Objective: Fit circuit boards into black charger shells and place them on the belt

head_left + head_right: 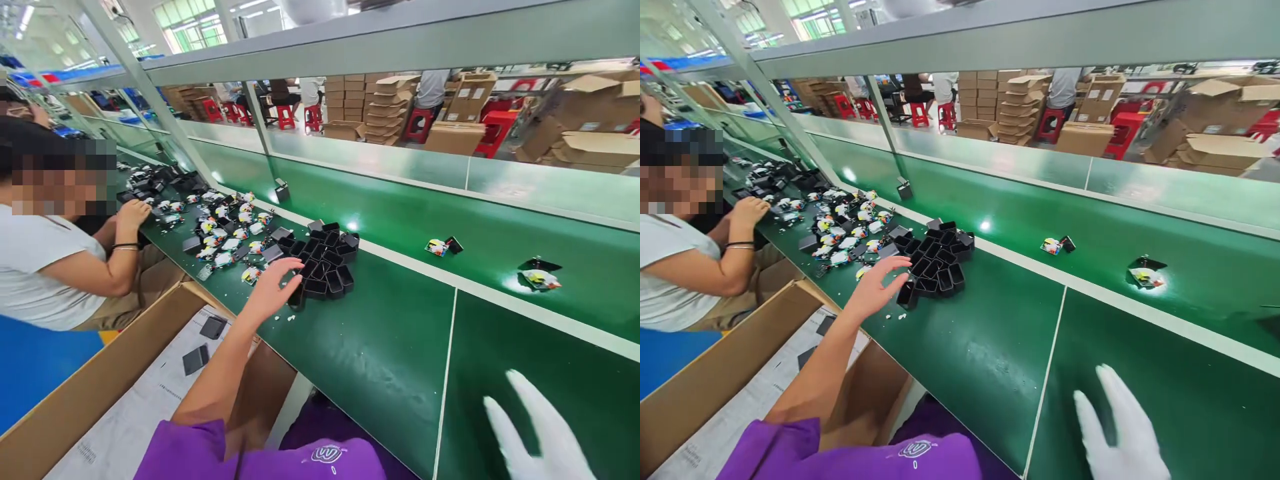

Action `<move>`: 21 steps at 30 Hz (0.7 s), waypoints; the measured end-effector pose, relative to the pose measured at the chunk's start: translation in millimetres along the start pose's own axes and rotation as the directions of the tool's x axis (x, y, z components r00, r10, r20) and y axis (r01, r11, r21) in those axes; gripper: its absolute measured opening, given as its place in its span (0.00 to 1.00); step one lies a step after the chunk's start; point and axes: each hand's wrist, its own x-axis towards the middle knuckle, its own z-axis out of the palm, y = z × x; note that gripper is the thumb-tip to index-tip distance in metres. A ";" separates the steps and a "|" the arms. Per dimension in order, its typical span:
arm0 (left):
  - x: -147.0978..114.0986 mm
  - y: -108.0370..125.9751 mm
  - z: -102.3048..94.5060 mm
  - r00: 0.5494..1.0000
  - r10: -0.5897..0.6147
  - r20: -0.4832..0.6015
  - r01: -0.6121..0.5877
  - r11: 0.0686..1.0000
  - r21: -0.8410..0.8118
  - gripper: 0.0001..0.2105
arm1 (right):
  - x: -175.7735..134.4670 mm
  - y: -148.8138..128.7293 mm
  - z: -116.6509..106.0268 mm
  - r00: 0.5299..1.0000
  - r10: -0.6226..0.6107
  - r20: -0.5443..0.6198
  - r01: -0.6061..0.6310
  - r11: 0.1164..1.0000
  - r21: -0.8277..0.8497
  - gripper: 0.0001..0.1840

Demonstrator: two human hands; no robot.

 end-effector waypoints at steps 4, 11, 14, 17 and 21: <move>-12.5 -47.6 -22.2 0.966 -0.201 -0.165 0.229 0.958 0.176 0.11 | 50.1 -52.9 52.5 0.937 -0.311 0.160 0.308 0.950 0.046 0.24; -33.6 -99.6 -34.2 0.888 -0.407 -0.212 0.449 0.868 0.212 0.17 | 136.1 -110.2 139.8 0.859 -0.435 0.269 0.407 0.900 0.157 0.22; -32.7 -108.2 -32.2 0.873 -0.452 -0.183 0.483 0.851 0.206 0.22 | 149.5 -118.8 158.2 0.846 -0.419 0.330 0.406 0.907 0.111 0.11; -26.1 -112.2 -26.8 0.854 -0.491 -0.172 0.518 0.832 0.199 0.24 | 147.8 -119.9 160.4 0.850 -0.395 0.349 0.393 0.916 0.081 0.07; -20.8 -111.8 -23.3 0.833 -0.519 -0.192 0.549 0.819 0.167 0.19 | 129.1 -103.9 147.3 0.887 -0.356 0.296 0.361 0.932 0.040 0.12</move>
